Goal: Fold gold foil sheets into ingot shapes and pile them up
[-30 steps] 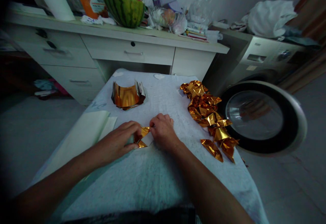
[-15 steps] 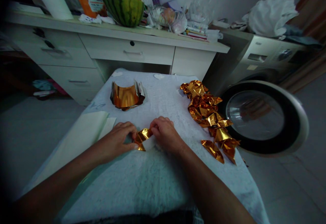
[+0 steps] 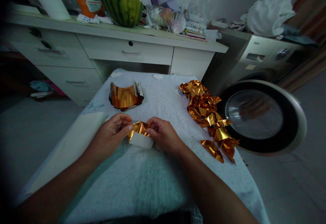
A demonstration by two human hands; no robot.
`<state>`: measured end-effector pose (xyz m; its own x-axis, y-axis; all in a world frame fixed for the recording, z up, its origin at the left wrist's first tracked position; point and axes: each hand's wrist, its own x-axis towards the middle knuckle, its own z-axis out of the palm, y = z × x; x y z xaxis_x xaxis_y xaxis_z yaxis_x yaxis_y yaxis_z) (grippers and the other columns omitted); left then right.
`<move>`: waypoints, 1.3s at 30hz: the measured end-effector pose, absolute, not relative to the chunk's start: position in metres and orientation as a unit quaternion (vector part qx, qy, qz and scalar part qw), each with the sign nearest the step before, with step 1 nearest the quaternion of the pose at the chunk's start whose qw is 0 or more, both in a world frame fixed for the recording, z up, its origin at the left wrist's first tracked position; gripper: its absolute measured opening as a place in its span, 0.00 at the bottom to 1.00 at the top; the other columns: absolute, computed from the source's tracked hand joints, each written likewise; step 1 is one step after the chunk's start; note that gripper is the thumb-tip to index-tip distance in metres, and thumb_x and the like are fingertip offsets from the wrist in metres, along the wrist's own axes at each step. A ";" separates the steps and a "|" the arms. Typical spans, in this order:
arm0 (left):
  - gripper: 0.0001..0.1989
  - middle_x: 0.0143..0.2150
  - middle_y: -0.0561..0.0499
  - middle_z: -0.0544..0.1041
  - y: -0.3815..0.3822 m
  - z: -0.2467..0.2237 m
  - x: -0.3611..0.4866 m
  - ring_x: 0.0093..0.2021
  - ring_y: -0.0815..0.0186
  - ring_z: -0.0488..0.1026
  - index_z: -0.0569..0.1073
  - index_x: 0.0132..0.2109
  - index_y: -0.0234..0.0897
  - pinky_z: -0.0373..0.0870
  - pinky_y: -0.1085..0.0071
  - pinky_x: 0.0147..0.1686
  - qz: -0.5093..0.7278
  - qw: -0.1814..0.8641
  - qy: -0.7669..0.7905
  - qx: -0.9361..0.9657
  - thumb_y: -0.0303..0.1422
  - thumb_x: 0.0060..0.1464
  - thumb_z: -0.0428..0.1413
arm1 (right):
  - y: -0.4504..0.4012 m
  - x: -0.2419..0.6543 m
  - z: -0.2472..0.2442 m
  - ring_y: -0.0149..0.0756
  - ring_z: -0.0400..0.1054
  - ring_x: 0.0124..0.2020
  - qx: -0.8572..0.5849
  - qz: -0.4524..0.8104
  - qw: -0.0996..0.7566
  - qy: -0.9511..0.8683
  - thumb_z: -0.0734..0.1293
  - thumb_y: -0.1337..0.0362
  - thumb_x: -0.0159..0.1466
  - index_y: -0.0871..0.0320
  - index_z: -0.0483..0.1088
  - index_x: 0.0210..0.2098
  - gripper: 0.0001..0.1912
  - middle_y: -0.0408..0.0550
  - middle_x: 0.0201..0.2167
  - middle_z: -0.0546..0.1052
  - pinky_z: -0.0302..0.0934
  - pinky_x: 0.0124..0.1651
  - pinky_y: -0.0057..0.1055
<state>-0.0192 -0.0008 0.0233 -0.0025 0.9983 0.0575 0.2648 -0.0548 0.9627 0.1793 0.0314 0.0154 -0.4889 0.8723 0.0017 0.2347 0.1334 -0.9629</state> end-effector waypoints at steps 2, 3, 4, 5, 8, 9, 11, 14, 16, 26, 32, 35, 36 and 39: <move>0.05 0.34 0.56 0.71 0.000 0.023 -0.019 0.33 0.68 0.71 0.67 0.41 0.40 0.67 0.72 0.32 0.467 0.396 0.555 0.563 0.32 0.56 0.54 | 0.031 0.178 0.013 0.28 0.63 0.25 -0.400 0.534 0.308 -0.679 0.65 0.66 0.62 0.54 0.64 0.41 0.08 0.37 0.25 0.71 0.55 0.27 0.24; 0.04 0.33 0.56 0.71 0.001 0.024 -0.020 0.33 0.68 0.71 0.67 0.40 0.40 0.67 0.73 0.31 0.466 0.389 0.557 0.567 0.32 0.56 0.54 | 0.030 0.178 0.012 0.28 0.63 0.24 -0.399 0.533 0.310 -0.679 0.64 0.67 0.62 0.53 0.62 0.42 0.10 0.36 0.25 0.71 0.54 0.27 0.24; 0.02 0.32 0.56 0.71 0.001 0.024 -0.020 0.32 0.68 0.71 0.67 0.39 0.40 0.67 0.73 0.31 0.459 0.379 0.560 0.576 0.31 0.57 0.53 | 0.030 0.178 0.012 0.28 0.63 0.24 -0.397 0.529 0.310 -0.683 0.64 0.68 0.62 0.52 0.60 0.43 0.11 0.35 0.25 0.72 0.54 0.27 0.24; 0.01 0.32 0.56 0.71 0.001 0.025 -0.021 0.32 0.68 0.71 0.68 0.38 0.40 0.66 0.72 0.31 0.448 0.365 0.565 0.589 0.31 0.57 0.52 | 0.029 0.177 0.011 0.28 0.64 0.24 -0.395 0.520 0.309 -0.691 0.64 0.69 0.62 0.52 0.59 0.43 0.12 0.34 0.25 0.72 0.54 0.27 0.23; 0.04 0.33 0.55 0.73 0.001 0.026 -0.022 0.33 0.67 0.71 0.69 0.37 0.39 0.66 0.70 0.34 0.413 0.295 0.576 0.640 0.28 0.57 0.50 | 0.027 0.177 0.012 0.28 0.64 0.25 -0.387 0.483 0.298 -0.727 0.63 0.71 0.61 0.53 0.60 0.40 0.10 0.35 0.25 0.71 0.54 0.29 0.24; 0.04 0.34 0.54 0.73 0.001 0.026 -0.023 0.34 0.66 0.71 0.70 0.37 0.39 0.66 0.70 0.35 0.406 0.270 0.578 0.655 0.27 0.56 0.50 | 0.027 0.177 0.012 0.28 0.64 0.26 -0.383 0.472 0.293 -0.738 0.63 0.72 0.62 0.53 0.60 0.38 0.08 0.36 0.25 0.71 0.54 0.29 0.24; 0.05 0.35 0.53 0.73 0.002 0.026 -0.023 0.35 0.65 0.72 0.70 0.36 0.39 0.66 0.69 0.36 0.395 0.232 0.578 0.675 0.26 0.56 0.50 | 0.026 0.176 0.014 0.27 0.64 0.26 -0.373 0.457 0.285 -0.755 0.62 0.72 0.62 0.54 0.62 0.36 0.06 0.37 0.26 0.70 0.55 0.30 0.24; 0.05 0.35 0.52 0.72 0.002 0.024 -0.023 0.37 0.64 0.72 0.69 0.35 0.38 0.66 0.68 0.37 0.371 0.194 0.577 0.702 0.25 0.55 0.50 | 0.024 0.175 0.018 0.27 0.63 0.25 -0.371 0.435 0.267 -0.776 0.62 0.74 0.61 0.55 0.65 0.39 0.09 0.36 0.24 0.69 0.54 0.30 0.25; 0.06 0.36 0.51 0.72 0.003 0.021 -0.022 0.37 0.63 0.72 0.69 0.35 0.38 0.67 0.67 0.37 0.352 0.173 0.574 0.719 0.24 0.55 0.50 | 0.024 0.174 0.020 0.28 0.62 0.25 -0.386 0.404 0.253 -0.790 0.63 0.75 0.60 0.55 0.66 0.40 0.11 0.36 0.24 0.69 0.53 0.30 0.25; 0.08 0.40 0.47 0.72 0.008 0.008 -0.020 0.43 0.58 0.69 0.75 0.38 0.36 0.67 0.61 0.46 0.228 0.083 0.556 0.795 0.23 0.59 0.51 | 0.024 0.164 0.016 0.35 0.63 0.38 -0.387 0.244 0.209 -0.864 0.64 0.80 0.56 0.58 0.70 0.29 0.11 0.45 0.32 0.72 0.56 0.45 0.33; 0.10 0.38 0.48 0.73 0.006 0.010 -0.020 0.41 0.60 0.70 0.75 0.38 0.36 0.69 0.63 0.43 0.196 0.115 0.540 0.811 0.22 0.59 0.50 | 0.021 0.169 0.021 0.35 0.62 0.37 -0.331 0.249 0.184 -0.891 0.61 0.79 0.57 0.57 0.68 0.29 0.11 0.45 0.32 0.72 0.55 0.45 0.33; 0.11 0.38 0.48 0.73 0.005 0.011 -0.020 0.42 0.60 0.71 0.74 0.39 0.36 0.69 0.63 0.44 0.185 0.136 0.526 0.819 0.21 0.59 0.49 | 0.018 0.175 0.027 0.37 0.61 0.40 -0.315 0.253 0.155 -0.902 0.65 0.75 0.56 0.57 0.68 0.34 0.08 0.46 0.36 0.70 0.55 0.47 0.35; 0.11 0.39 0.47 0.73 0.005 0.012 -0.020 0.43 0.60 0.70 0.74 0.39 0.36 0.69 0.63 0.45 0.185 0.141 0.518 0.823 0.20 0.59 0.49 | 0.017 0.177 0.029 0.38 0.60 0.40 -0.317 0.256 0.140 -0.903 0.67 0.72 0.54 0.57 0.67 0.35 0.09 0.46 0.37 0.70 0.55 0.47 0.35; 0.12 0.40 0.47 0.73 0.003 0.015 -0.022 0.44 0.60 0.69 0.74 0.40 0.36 0.68 0.63 0.47 0.193 0.162 0.490 0.835 0.20 0.58 0.49 | 0.015 0.180 0.036 0.40 0.58 0.42 -0.319 0.265 0.100 -0.904 0.73 0.64 0.52 0.57 0.67 0.39 0.17 0.48 0.40 0.68 0.55 0.47 0.37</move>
<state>-0.0215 0.0034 0.0147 0.4461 0.8801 0.1627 0.7549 -0.4677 0.4597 0.1805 0.0147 0.0355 -0.7765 0.6300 0.0112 0.5242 0.6558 -0.5432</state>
